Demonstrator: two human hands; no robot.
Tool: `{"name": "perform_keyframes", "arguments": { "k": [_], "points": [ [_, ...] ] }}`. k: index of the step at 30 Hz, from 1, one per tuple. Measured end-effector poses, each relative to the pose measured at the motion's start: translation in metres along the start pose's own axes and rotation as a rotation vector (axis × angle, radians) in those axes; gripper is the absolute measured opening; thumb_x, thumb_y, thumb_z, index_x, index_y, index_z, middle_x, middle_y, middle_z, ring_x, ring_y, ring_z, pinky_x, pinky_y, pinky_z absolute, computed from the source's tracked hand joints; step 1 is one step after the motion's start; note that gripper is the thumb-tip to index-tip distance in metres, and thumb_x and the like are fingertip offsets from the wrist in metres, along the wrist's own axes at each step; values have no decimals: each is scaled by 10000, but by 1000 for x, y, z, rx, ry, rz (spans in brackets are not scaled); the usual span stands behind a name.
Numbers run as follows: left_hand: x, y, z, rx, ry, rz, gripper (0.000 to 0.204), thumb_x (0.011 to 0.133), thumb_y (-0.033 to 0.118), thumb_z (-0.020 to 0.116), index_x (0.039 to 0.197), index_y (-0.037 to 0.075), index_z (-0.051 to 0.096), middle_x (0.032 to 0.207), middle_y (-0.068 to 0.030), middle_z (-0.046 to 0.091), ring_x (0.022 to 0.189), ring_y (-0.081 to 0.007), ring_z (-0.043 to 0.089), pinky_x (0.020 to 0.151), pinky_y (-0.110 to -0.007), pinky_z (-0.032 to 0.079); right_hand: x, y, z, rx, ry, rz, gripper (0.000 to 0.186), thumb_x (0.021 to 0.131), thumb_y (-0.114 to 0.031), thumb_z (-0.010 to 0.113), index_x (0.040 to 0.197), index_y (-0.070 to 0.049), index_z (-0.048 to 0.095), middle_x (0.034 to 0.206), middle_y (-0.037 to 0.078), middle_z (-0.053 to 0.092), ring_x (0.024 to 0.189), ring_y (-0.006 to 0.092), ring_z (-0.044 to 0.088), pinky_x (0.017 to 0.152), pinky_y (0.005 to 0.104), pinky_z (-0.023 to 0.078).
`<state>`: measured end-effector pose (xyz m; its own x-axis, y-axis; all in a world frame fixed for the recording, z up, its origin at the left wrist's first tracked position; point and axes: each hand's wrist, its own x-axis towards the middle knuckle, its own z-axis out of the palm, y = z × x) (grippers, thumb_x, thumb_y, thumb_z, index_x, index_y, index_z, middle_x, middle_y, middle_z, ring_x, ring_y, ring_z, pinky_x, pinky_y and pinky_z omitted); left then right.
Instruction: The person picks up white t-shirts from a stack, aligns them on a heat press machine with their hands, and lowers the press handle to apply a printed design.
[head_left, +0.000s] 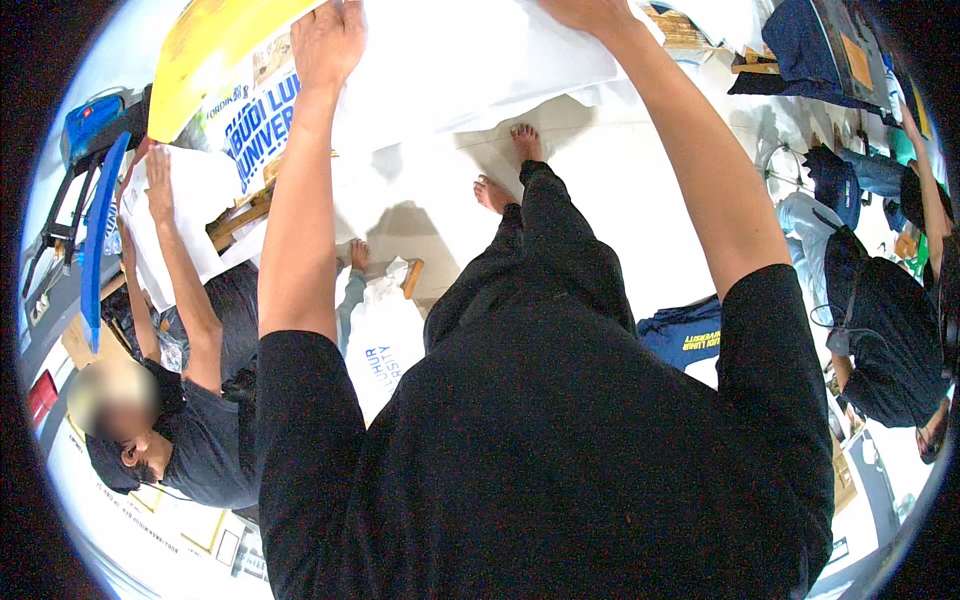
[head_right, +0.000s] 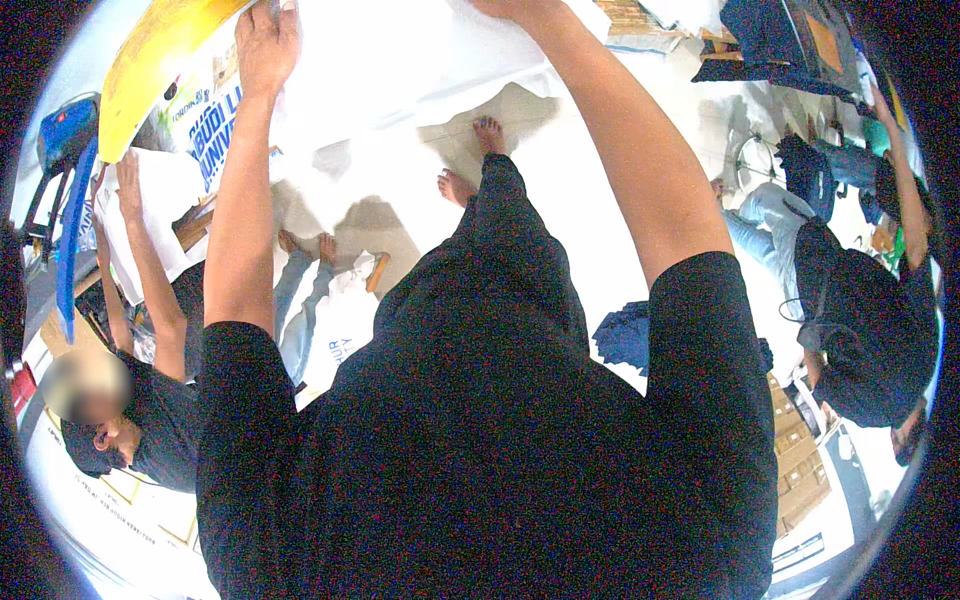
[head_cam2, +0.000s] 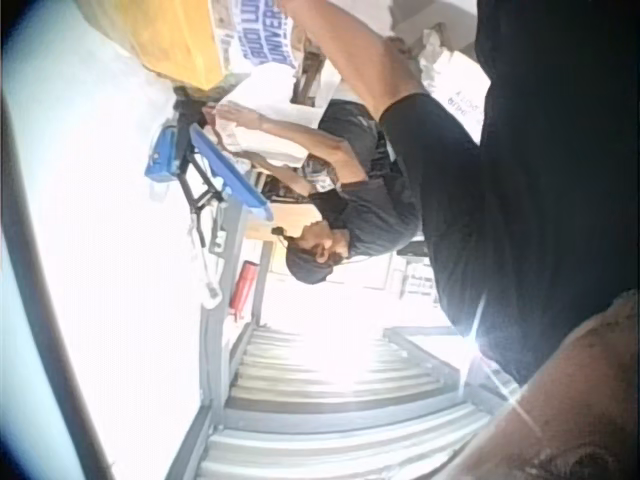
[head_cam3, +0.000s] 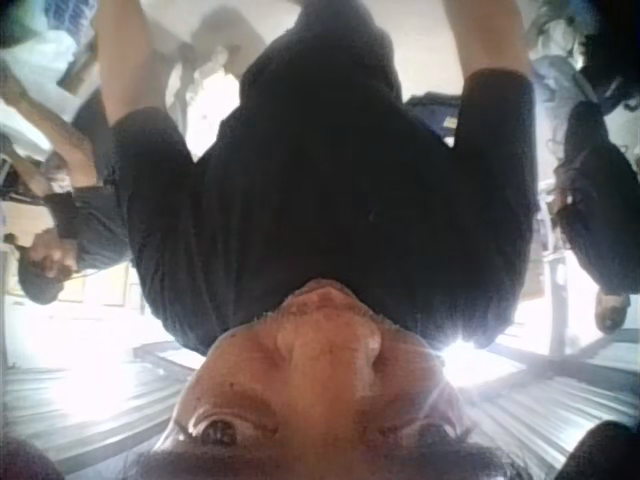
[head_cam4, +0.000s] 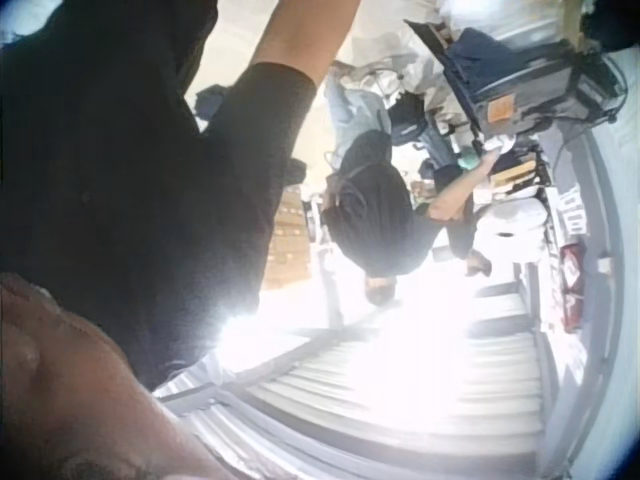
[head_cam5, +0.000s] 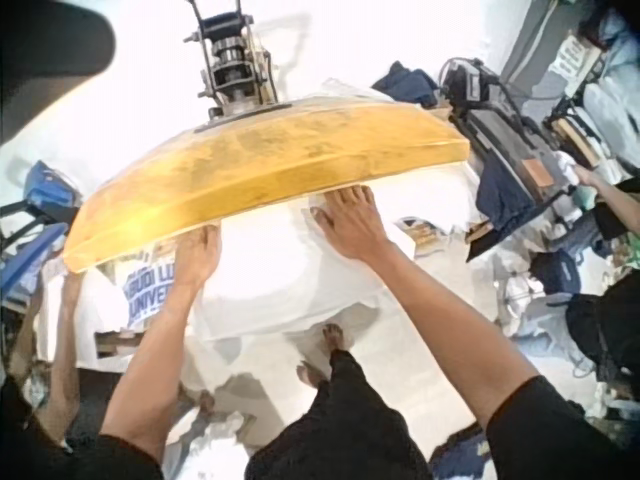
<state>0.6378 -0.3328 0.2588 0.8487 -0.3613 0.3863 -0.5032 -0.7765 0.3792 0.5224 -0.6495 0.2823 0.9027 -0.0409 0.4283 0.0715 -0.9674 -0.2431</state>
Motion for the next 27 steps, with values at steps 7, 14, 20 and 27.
{"name": "perform_keyframes", "arguments": {
  "k": [7,14,20,27],
  "points": [
    [22,-28,8,-12,59,-77,486,1072,365,488,1362,-2,620,1374,-311,610,1339,-475,523,1138,-535,398,27,32,36,-117,290,-132,438,989,-284,594,1338,-21,608,1430,246,566,1349,448,473,1123,572,341],
    [41,-68,-4,-353,-128,-336,522,1073,447,568,1308,-17,604,823,-66,674,751,-148,624,732,-302,495,61,93,69,375,293,369,496,1035,-288,589,1460,-38,540,1501,219,534,1402,414,460,1166,462,377],
    [39,-139,-3,-530,-287,-421,559,1083,417,584,1369,-63,569,1163,-68,673,1030,-124,622,891,-272,495,62,136,91,664,277,382,556,1016,-321,649,1480,-40,525,1499,194,542,1379,391,493,1152,459,399],
    [39,-115,6,-588,-215,-444,581,1074,420,566,1429,-39,574,1414,-136,633,1264,-242,599,1064,-351,456,56,139,76,592,236,340,571,1006,-323,662,1484,-44,522,1510,194,532,1388,388,482,1157,466,394]
  ]
}}
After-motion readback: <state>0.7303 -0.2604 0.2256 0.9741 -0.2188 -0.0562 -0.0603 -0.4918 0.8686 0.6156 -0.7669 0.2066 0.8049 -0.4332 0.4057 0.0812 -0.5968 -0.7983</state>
